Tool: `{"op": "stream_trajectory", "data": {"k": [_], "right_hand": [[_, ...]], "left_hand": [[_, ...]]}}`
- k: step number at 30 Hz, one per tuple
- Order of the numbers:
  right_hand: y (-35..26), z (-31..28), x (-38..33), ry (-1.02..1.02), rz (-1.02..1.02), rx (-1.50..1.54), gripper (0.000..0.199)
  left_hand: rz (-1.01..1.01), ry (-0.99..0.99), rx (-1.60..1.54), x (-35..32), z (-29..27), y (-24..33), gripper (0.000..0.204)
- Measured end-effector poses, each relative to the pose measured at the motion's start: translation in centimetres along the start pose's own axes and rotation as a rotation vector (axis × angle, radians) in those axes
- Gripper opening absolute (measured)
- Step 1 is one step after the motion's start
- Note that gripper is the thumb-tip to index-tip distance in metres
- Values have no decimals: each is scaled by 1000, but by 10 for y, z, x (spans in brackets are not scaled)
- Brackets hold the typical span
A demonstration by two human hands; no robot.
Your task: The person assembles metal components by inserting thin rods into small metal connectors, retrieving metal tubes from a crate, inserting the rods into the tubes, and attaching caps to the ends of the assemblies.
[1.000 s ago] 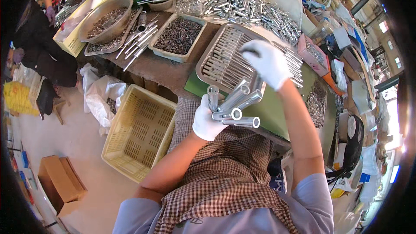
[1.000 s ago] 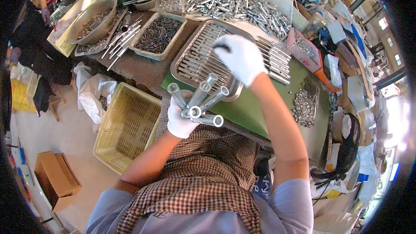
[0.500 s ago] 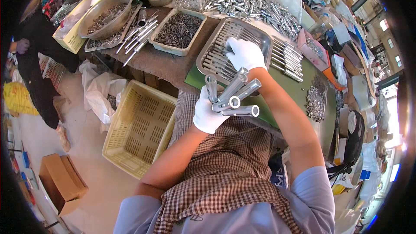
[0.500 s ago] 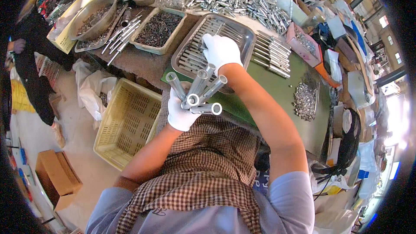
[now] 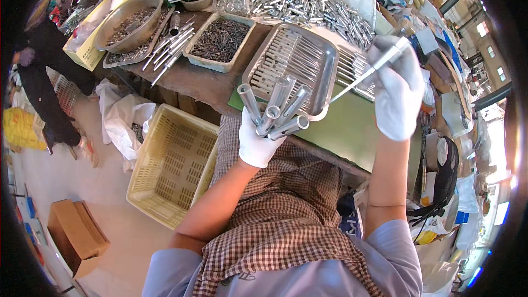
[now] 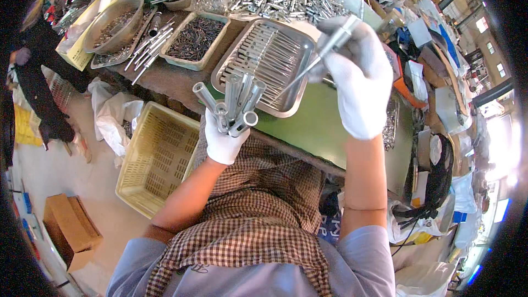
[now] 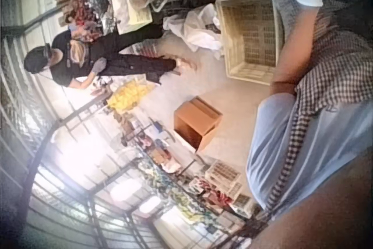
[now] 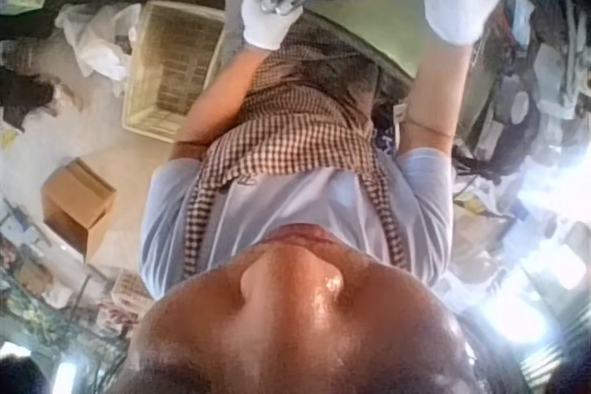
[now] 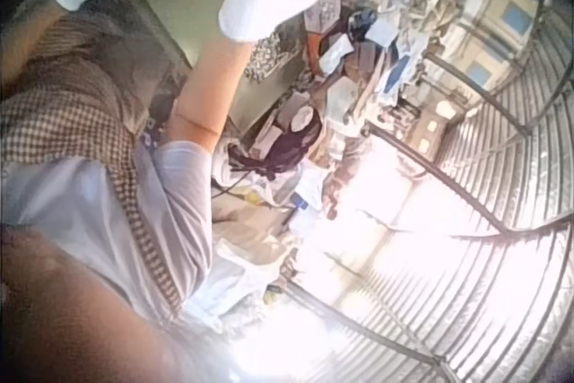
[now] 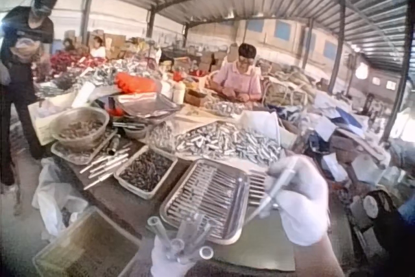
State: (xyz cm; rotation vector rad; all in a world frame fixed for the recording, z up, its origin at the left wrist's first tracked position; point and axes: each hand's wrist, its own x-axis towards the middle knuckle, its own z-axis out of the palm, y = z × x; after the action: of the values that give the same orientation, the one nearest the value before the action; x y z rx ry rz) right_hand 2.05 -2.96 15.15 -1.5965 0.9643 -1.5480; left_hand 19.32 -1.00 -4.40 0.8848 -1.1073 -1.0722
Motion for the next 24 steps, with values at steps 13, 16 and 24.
{"op": "stream_trajectory", "data": {"k": [13, 16, 24], "right_hand": [[31, 30, -34, -274, -135, -426, 28], [26, 33, -30, -291, -298, -562, 29], [29, 33, -31, -251, -170, -462, 29]], "left_hand": [[144, 37, 166, 0, -3, -7, 68], [141, 65, 200, -1, -4, -3, 67], [143, 55, 225, 1, -4, -9, 62]]}}
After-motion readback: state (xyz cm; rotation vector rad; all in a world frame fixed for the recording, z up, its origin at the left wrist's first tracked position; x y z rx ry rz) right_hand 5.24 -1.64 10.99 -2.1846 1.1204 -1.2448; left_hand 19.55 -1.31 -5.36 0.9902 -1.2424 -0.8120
